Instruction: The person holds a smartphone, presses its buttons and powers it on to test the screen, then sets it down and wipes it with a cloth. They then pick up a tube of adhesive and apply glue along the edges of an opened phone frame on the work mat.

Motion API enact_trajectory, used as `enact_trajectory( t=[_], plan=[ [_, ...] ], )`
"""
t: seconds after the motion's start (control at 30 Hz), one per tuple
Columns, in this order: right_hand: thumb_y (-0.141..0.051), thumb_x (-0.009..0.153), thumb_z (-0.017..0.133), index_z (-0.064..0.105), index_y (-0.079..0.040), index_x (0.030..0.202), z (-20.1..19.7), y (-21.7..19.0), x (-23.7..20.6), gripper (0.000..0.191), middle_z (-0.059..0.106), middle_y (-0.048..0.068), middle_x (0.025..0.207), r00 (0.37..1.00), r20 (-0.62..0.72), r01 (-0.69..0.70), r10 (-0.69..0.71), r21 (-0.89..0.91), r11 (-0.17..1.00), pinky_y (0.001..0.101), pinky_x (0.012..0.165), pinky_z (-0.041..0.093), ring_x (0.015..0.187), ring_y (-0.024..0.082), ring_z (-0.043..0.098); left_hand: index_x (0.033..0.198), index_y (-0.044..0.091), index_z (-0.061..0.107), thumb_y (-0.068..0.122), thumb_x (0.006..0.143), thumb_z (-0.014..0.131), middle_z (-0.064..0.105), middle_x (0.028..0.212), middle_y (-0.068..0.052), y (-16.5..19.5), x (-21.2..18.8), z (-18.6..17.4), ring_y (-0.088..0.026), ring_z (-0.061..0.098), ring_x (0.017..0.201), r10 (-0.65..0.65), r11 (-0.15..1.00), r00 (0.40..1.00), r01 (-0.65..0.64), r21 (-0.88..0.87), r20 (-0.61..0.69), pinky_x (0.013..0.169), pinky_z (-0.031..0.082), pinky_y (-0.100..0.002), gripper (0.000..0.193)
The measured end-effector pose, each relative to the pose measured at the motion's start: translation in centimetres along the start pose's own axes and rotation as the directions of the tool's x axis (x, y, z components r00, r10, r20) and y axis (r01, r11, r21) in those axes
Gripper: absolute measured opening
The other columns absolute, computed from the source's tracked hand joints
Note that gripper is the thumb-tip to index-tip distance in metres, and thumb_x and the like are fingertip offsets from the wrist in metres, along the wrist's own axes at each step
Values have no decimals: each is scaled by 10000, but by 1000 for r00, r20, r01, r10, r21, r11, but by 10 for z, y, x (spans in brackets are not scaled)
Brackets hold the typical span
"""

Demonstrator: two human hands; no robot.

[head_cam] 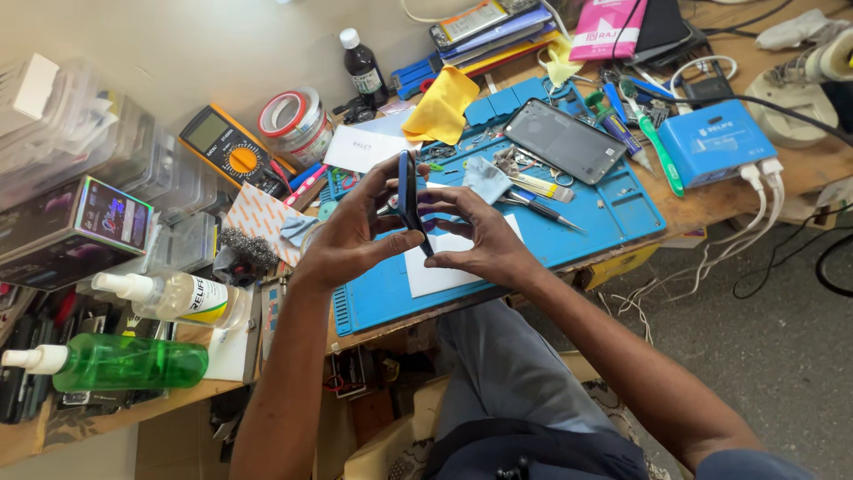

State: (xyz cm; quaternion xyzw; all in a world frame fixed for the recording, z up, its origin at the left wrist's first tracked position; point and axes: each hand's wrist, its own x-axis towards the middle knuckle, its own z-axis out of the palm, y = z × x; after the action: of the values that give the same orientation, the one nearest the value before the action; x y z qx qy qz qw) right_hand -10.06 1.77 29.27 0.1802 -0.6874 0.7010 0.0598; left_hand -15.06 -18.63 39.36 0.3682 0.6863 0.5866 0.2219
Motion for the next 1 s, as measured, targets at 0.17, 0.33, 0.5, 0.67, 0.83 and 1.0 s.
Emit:
enact_trajectory(
  t=[0.17,0.33,0.5,0.67,0.83,1.0],
  plan=[
    [-43,746,900,441,-96,1482,-3,4,-5,869,575,84,1419,1000,-11,1,-1,35,999,374,1140,449,1370,196,568,1605,65,334,84,857,832,482,1552,-93,-8,-9,-2,-202,512,1425,53,996,997,-57,-70,-48,1139,517,-382,898],
    [-35,753,900,448,-79,1480,-16,2,-11,857,572,86,1422,998,-6,60,-61,-29,998,369,1128,477,1340,202,594,1646,41,341,62,897,824,446,1657,-132,-41,-22,4,-231,458,1552,194,919,968,-236,-317,-157,1288,440,-376,892],
    [-41,736,903,463,-69,1465,-29,-9,-15,852,576,73,1401,999,40,45,-36,-260,965,361,1102,491,1333,201,602,1627,53,290,3,888,785,378,1679,-108,-91,-34,22,-257,468,1482,127,749,946,-289,-596,-300,1194,496,-458,891],
    [-45,718,900,439,-76,1502,-30,-14,-15,910,536,76,1402,997,66,-14,42,-382,924,376,1086,476,1329,216,579,1608,154,220,-36,860,761,371,1642,-60,-113,-44,28,-239,484,1427,28,717,953,-229,-658,-301,1137,516,-435,943],
    [-51,734,890,479,-80,1496,-26,-11,-18,866,542,79,1399,996,61,-35,67,-414,910,389,1099,481,1335,219,586,1569,128,311,13,803,847,466,1606,-89,-104,-51,8,-204,531,1396,0,945,949,-102,-310,-314,1155,513,-348,942],
    [-91,749,904,488,-82,1486,-23,-3,-21,846,573,66,1404,994,39,-81,106,-411,908,379,1114,486,1346,211,601,1450,124,495,308,621,948,628,1363,-73,-94,-60,-9,-298,673,1080,-355,714,820,548,435,-450,976,567,-387,963]
  ],
)
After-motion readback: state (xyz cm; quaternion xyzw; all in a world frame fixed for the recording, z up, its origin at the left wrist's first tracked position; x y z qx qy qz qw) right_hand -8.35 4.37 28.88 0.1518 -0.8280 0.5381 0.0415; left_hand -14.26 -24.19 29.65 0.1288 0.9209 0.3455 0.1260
